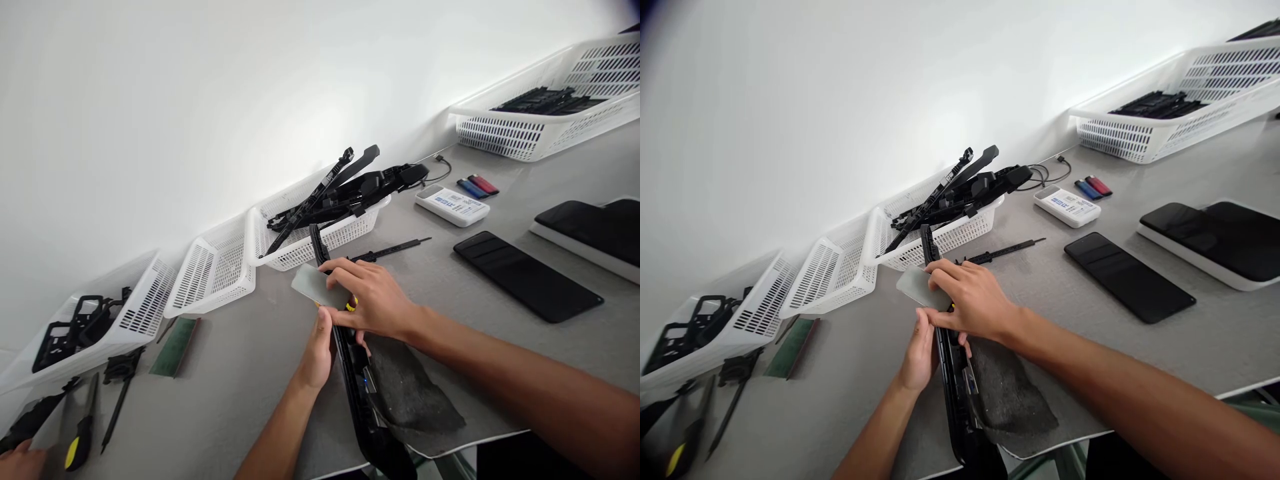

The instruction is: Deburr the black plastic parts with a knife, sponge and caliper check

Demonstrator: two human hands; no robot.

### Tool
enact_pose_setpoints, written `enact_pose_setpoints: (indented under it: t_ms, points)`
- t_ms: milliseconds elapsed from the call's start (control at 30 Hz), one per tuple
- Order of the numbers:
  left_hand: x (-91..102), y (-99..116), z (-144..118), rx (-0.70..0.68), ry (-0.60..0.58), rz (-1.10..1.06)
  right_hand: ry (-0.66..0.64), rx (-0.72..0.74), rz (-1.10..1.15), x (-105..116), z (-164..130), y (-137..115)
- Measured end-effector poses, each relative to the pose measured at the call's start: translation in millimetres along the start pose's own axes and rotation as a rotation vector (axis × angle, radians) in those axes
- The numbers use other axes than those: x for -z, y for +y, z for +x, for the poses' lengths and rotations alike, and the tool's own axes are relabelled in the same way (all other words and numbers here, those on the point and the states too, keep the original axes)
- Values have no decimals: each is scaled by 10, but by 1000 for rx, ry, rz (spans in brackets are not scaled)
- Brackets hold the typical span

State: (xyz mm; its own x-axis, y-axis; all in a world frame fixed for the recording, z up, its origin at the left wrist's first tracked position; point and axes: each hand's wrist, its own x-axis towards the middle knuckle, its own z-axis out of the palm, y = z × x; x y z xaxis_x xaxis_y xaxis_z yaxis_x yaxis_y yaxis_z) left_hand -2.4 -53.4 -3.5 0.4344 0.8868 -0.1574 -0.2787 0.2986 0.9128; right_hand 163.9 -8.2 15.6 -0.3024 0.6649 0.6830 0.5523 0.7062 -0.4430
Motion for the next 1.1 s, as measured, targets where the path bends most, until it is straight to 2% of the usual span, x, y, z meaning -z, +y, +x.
enact_pose_setpoints:
  t_ms: [300,400,567,667,800,1000,1100]
  points:
    - [71,121,88,-4,25,-80,146,-31,27,15,9,59]
    - [101,143,92,-14,13,-111,130,-66,9,15,2,86]
    - [89,91,74,87,-15,-116,43,35,50,-14,-18,53]
    - [62,66,92,122,-28,-105,70,-45,47,-8,-7,82]
    - [73,91,136,54,12,-141,113,-184,33,2,4,153]
    - [172,126,140,23,65,-133,15,-21,122,-33,-39,49]
    - [148,122,126,1,91,-129,-1,-9,129,-56,-55,7]
